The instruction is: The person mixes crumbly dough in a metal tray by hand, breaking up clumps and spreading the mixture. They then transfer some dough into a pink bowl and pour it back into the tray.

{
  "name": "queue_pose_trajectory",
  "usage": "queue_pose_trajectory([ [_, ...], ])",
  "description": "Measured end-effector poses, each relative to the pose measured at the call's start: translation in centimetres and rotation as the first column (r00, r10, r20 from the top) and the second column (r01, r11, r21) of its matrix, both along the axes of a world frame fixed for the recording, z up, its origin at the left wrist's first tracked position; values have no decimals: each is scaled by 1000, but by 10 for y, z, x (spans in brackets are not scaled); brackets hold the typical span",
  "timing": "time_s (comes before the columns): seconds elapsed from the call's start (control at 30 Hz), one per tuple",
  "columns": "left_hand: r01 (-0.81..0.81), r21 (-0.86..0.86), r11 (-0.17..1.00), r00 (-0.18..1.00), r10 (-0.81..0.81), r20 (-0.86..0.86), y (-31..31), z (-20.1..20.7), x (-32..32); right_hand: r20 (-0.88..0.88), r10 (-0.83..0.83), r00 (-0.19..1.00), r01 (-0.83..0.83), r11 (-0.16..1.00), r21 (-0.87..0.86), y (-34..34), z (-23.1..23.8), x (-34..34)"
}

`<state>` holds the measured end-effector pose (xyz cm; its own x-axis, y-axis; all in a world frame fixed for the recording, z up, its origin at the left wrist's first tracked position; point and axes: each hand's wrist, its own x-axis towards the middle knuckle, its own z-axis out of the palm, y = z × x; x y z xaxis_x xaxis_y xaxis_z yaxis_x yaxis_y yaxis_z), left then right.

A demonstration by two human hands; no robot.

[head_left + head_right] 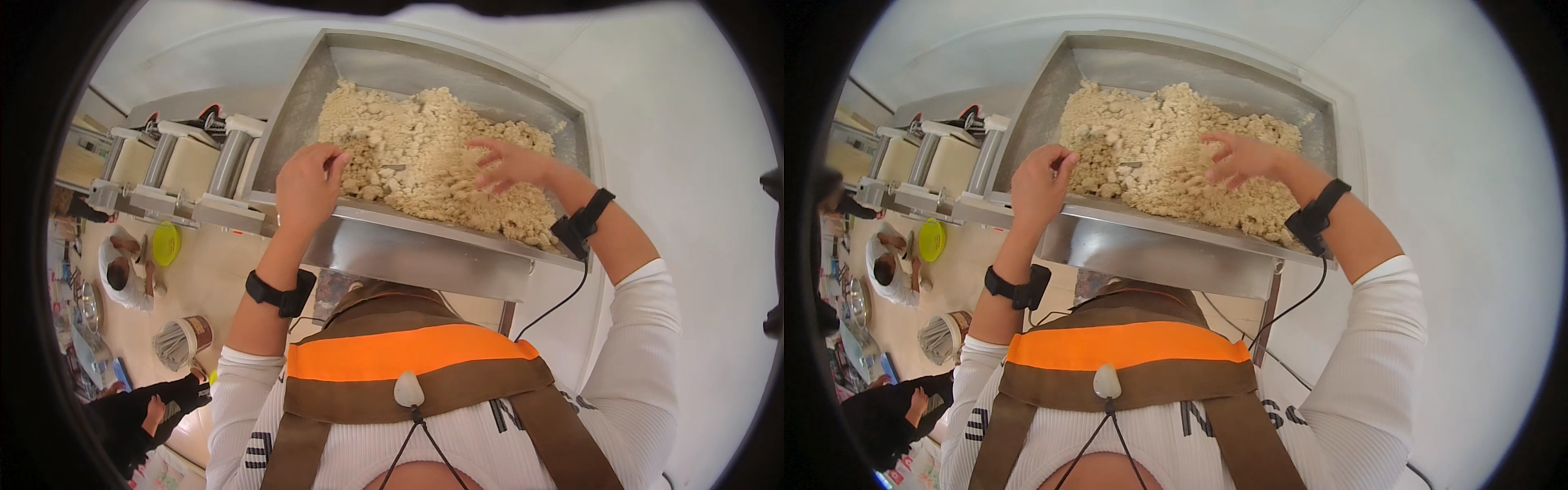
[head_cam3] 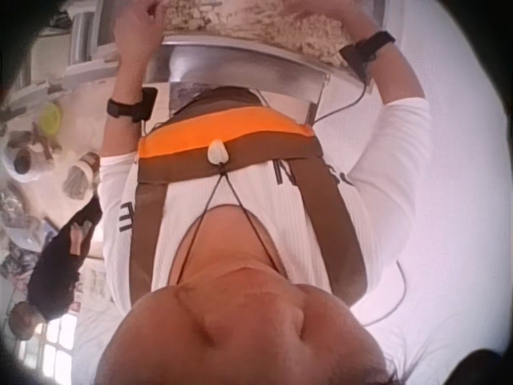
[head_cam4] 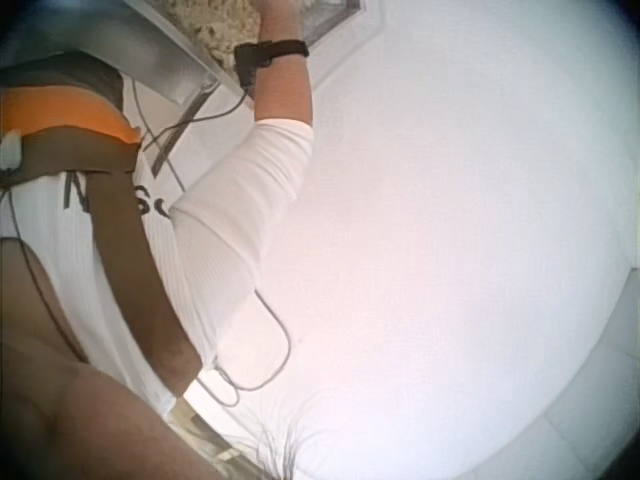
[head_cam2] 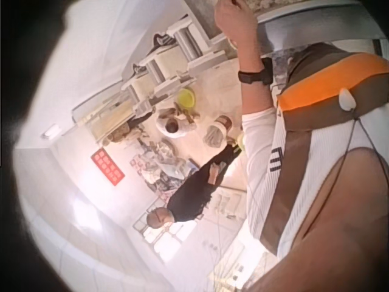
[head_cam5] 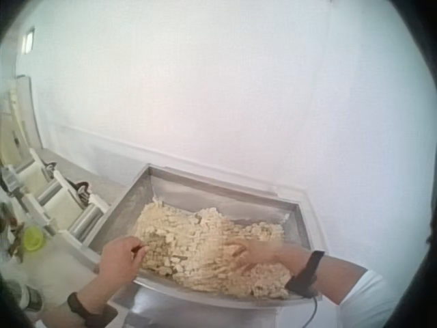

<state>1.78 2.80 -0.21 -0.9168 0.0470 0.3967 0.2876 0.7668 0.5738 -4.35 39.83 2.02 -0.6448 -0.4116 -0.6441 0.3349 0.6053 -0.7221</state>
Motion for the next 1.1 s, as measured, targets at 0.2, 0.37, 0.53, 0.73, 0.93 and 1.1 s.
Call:
queue_pose_trajectory([
  [0.2, 9, -27, 1000, 998, -11, -63, -3, -1, 1, -326, 655, 682, -404, 709, 578, -55, -38, -23],
  [0.37, 21, -22, 1000, 997, -22, -67, -2, 0, 2, -147, 631, 761, -488, 707, 512, -77, -32, -25],
  [0.53, 12, -7, 1000, 998, -12, -54, -2, 0, 2, -290, 464, 837, -301, 833, 464, -72, -18, -92],
  [0.73, 7, -30, 1000, 997, -9, -71, -3, 0, 3, -360, 571, 738, -209, 701, 682, -71, -51, -116],
  [0.93, 27, 29, 999, 996, -25, -82, -4, -3, 1, -77, 521, 850, -422, 762, 492, -85, -27, -45],
  [1.1, 40, 152, 988, 999, -43, 16, -9, -11, -3, -148, 716, 682, -574, 650, 498, -65, -2, 2],
])
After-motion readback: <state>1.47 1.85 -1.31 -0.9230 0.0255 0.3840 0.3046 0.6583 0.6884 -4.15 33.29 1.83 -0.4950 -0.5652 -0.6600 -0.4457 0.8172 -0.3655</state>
